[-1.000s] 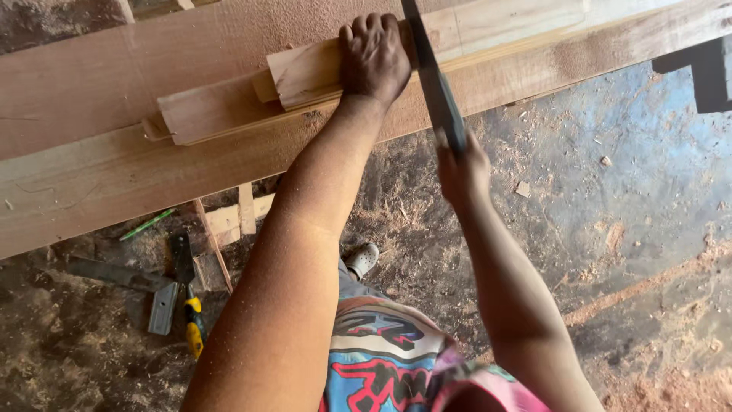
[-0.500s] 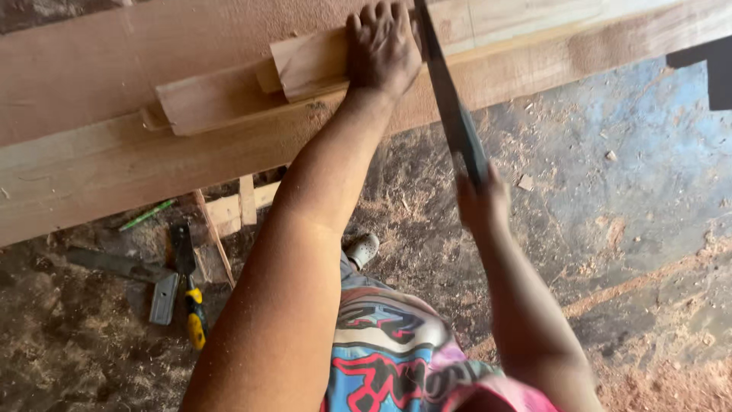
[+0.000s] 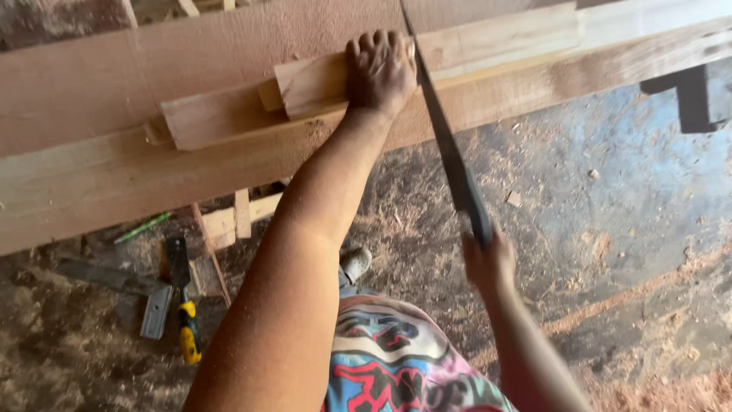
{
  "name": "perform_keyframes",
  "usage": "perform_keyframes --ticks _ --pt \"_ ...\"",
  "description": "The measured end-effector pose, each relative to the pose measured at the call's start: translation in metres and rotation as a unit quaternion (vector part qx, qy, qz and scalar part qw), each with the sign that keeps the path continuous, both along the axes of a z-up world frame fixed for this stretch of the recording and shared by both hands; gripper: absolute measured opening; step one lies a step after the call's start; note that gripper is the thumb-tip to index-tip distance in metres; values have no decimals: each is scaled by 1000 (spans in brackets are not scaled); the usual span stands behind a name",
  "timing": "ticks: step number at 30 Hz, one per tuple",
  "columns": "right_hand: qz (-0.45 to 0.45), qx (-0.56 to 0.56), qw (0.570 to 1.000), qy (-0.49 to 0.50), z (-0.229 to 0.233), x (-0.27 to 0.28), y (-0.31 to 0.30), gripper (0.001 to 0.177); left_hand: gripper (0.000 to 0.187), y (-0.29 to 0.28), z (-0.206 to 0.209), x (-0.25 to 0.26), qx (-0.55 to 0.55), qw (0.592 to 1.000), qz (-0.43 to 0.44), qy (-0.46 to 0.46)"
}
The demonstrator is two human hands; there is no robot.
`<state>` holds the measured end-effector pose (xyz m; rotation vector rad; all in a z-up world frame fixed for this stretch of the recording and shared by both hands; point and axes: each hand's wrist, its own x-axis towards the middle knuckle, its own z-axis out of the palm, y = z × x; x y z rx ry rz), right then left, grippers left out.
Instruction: The person uses a hand saw to cut a long wooden plank resting on a workbench. They hold the wood steady with one hand while sawing back and forth with the other, following a marked line to separate a section of the plank.
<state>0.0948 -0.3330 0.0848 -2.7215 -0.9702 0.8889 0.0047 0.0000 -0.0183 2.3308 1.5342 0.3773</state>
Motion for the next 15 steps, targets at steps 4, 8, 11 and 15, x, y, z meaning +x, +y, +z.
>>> perform_keyframes --ticks 4,8,11,15 --pt "-8 229 962 148 -23 -3 145 23 24 1 -10 2 56 998 3 -5" --pt "-94 58 981 162 3 -9 68 36 31 5 10 0 -34 999 -4 -8" --pt "-74 72 988 113 37 -19 -41 36 39 3 20 -3 -48 999 -15 7" --pt "-37 -11 998 41 42 -14 -41 39 40 2 -6 3 77 997 14 -16"
